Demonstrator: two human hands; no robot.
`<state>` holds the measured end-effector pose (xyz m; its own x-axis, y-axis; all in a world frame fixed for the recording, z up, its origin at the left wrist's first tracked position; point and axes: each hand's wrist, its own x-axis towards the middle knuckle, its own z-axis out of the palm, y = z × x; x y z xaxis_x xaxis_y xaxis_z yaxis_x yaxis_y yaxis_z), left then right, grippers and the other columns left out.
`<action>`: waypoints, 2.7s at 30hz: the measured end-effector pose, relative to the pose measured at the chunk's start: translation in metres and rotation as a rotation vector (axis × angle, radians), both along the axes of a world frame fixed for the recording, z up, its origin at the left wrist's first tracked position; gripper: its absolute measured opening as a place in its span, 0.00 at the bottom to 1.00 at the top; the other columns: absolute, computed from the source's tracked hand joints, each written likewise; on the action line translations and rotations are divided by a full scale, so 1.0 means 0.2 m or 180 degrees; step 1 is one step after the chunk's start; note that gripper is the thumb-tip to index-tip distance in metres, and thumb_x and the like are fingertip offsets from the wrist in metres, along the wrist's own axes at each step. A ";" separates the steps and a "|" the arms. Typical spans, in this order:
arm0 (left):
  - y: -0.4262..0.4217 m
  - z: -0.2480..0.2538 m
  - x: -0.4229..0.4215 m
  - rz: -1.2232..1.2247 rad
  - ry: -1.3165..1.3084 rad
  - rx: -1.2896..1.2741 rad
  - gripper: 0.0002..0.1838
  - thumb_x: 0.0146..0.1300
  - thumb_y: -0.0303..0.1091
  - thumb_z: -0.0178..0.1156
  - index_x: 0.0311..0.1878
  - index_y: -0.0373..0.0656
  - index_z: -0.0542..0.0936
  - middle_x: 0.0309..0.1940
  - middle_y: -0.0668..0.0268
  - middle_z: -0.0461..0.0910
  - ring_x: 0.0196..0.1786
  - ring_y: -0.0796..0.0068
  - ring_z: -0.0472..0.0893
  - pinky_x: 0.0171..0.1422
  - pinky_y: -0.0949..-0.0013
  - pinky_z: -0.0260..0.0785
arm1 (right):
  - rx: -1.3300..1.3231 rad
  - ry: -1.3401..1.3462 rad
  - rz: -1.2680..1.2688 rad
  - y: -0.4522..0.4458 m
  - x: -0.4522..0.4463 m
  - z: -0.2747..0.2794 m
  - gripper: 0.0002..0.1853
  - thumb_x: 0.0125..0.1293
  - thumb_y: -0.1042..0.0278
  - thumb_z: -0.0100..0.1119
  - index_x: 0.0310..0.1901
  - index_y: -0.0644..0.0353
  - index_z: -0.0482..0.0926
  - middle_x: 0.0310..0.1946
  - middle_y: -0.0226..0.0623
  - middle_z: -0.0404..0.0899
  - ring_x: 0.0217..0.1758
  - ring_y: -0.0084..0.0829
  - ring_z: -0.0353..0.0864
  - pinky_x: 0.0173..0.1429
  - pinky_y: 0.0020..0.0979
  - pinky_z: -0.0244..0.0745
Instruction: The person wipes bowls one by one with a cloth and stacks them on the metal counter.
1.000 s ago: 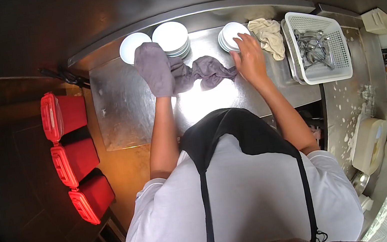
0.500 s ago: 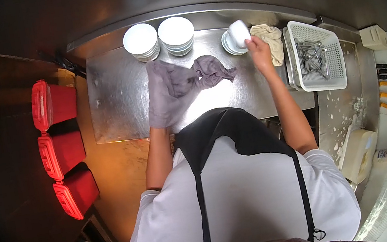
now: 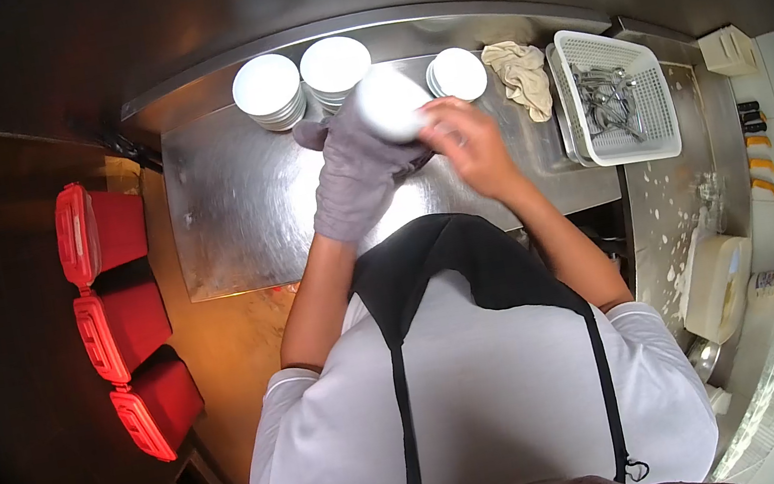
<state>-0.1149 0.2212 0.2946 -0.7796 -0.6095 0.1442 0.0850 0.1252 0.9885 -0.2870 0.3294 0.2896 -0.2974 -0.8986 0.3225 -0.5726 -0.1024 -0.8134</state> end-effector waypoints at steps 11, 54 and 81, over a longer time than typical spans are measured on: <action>-0.13 0.13 0.17 0.1265 0.1115 0.0884 0.32 0.70 0.42 0.62 0.72 0.42 0.64 0.68 0.60 0.72 0.70 0.67 0.72 0.74 0.65 0.67 | 0.1579 -0.0619 0.0914 -0.04 0.14 -0.24 0.44 0.57 0.49 0.79 0.69 0.67 0.72 0.60 0.58 0.80 0.63 0.49 0.80 0.68 0.41 0.73; 0.04 0.00 0.28 0.1097 0.0663 -0.0268 0.13 0.61 0.25 0.63 0.50 0.36 0.85 0.54 0.58 0.82 0.58 0.67 0.80 0.68 0.67 0.69 | 0.0691 -0.1590 0.1382 -0.35 0.24 0.31 0.14 0.69 0.71 0.53 0.52 0.67 0.79 0.48 0.45 0.85 0.52 0.39 0.84 0.56 0.36 0.77; -0.15 -0.69 0.26 0.1785 -0.1513 -0.2189 0.26 0.72 0.39 0.57 0.68 0.36 0.73 0.61 0.54 0.79 0.64 0.52 0.76 0.75 0.54 0.64 | 0.0800 -0.2755 0.0260 -0.14 0.29 0.08 0.21 0.81 0.56 0.49 0.53 0.69 0.81 0.44 0.34 0.85 0.47 0.24 0.80 0.58 0.31 0.74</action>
<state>-0.0633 0.1908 0.1571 -0.4738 -0.8075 0.3512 -0.5456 0.5823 0.6027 -0.2295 0.3005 0.3060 -0.2770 -0.9413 -0.1928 0.2510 0.1228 -0.9602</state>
